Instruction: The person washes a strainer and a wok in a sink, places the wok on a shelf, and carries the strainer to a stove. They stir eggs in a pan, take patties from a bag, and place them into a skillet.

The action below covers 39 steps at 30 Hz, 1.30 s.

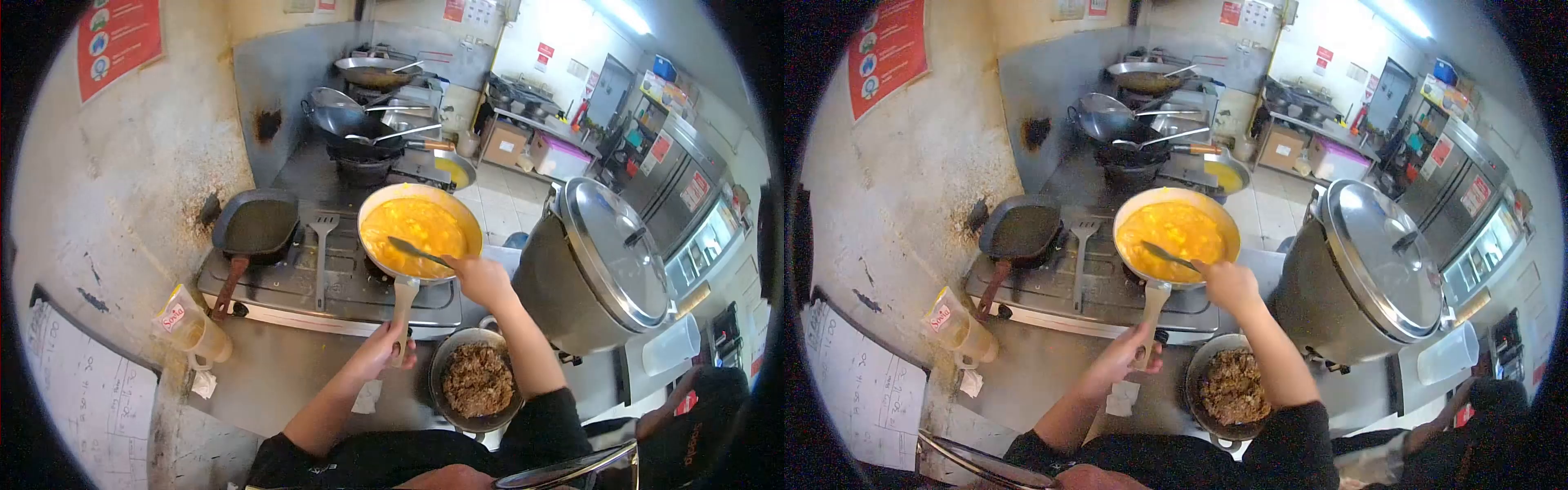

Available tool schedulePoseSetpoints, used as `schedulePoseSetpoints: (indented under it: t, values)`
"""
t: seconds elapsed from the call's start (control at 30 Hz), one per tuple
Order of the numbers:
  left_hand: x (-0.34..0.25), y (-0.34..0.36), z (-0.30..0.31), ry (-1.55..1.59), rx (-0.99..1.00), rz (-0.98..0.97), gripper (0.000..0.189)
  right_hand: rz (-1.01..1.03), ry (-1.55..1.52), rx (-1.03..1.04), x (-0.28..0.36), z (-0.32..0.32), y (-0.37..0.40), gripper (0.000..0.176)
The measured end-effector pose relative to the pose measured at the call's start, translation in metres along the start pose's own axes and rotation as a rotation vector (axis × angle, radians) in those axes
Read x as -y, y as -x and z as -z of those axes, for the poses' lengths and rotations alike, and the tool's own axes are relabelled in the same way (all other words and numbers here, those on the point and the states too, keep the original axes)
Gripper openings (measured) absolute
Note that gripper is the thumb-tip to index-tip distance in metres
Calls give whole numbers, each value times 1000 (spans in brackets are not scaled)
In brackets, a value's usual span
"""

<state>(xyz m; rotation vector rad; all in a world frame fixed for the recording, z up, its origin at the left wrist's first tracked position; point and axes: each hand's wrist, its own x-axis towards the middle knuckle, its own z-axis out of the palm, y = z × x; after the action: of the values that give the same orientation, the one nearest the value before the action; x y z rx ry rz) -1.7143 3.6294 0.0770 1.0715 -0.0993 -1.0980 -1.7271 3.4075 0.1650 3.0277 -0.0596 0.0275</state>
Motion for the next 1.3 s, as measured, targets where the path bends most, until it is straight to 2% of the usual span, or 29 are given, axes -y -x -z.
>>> schedulePoseSetpoints:
  t: [0.07,0.1,0.17,0.23,0.3,0.33,0.43,0.5,0.57,0.63,0.67,0.73,0.8,0.83,0.87,0.9,0.93,0.97,1.0,1.03,1.07,1.1,1.17,1.23,1.3]
  values:
    - [11,11,-1,-28,-20,-37,37,-148,-36,-233,-3,-6,24,49]
    - [15,16,-2,-57,-43,-55,35,-142,-35,-236,-5,-16,33,49]
    - [20,18,-3,-73,-82,-87,34,-271,-7,-163,-11,-49,44,55]
    - [25,11,3,-104,-58,-102,32,-251,34,-171,-13,-62,51,60]
    - [20,11,-2,-112,-86,-107,31,-313,-96,-402,-10,-59,52,59]
    - [21,11,-2,-102,-77,-115,30,-258,-37,-334,-8,-63,54,57]
    - [24,10,5,-76,-59,-143,30,-298,-80,-368,-5,-70,55,55]
    - [26,18,7,-123,-40,-129,37,-291,-174,-310,-12,-85,52,54]
    - [32,31,12,-94,-98,-97,40,-213,-529,-350,-16,-87,42,52]
    - [49,39,30,-132,-230,-390,37,-177,-601,-270,17,-33,43,49]
    - [53,47,41,-144,-265,-407,33,-150,-599,-233,37,-12,43,46]
    - [55,71,51,-143,-320,-444,30,-10,-555,-373,77,5,34,39]
    - [57,93,54,-150,-365,-477,28,-39,-372,-121,126,26,13,25]
    - [58,102,54,-157,-430,-531,26,-58,-137,-4,150,22,-2,26]
    - [59,111,55,-165,-488,-584,24,-94,-101,124,172,35,-9,26]
    - [61,118,57,-187,-459,-567,24,-130,-111,98,186,-19,-46,30]
    - [65,123,60,-204,-496,-597,23,-268,-119,163,202,-26,-59,36]
    - [68,127,63,-225,-520,-626,22,-328,-44,315,209,-27,-76,43]
    - [73,131,68,-239,-545,-627,21,-489,-64,204,217,-40,-86,16]
    - [79,133,74,-253,-558,-628,20,-533,19,209,219,-54,-97,23]
    - [80,138,73,-242,-551,-629,20,-459,68,303,217,-51,-93,27]
    - [81,143,72,-228,-548,-625,20,-558,81,163,222,-43,-80,32]
    - [92,148,86,-272,-519,-662,18,-127,-121,95,204,-15,-46,27]
    - [101,154,85,-282,-492,-677,17,45,-301,-389,184,-21,-7,18]
    - [109,155,86,-286,-491,-705,17,147,-623,-805,155,-7,63,18]
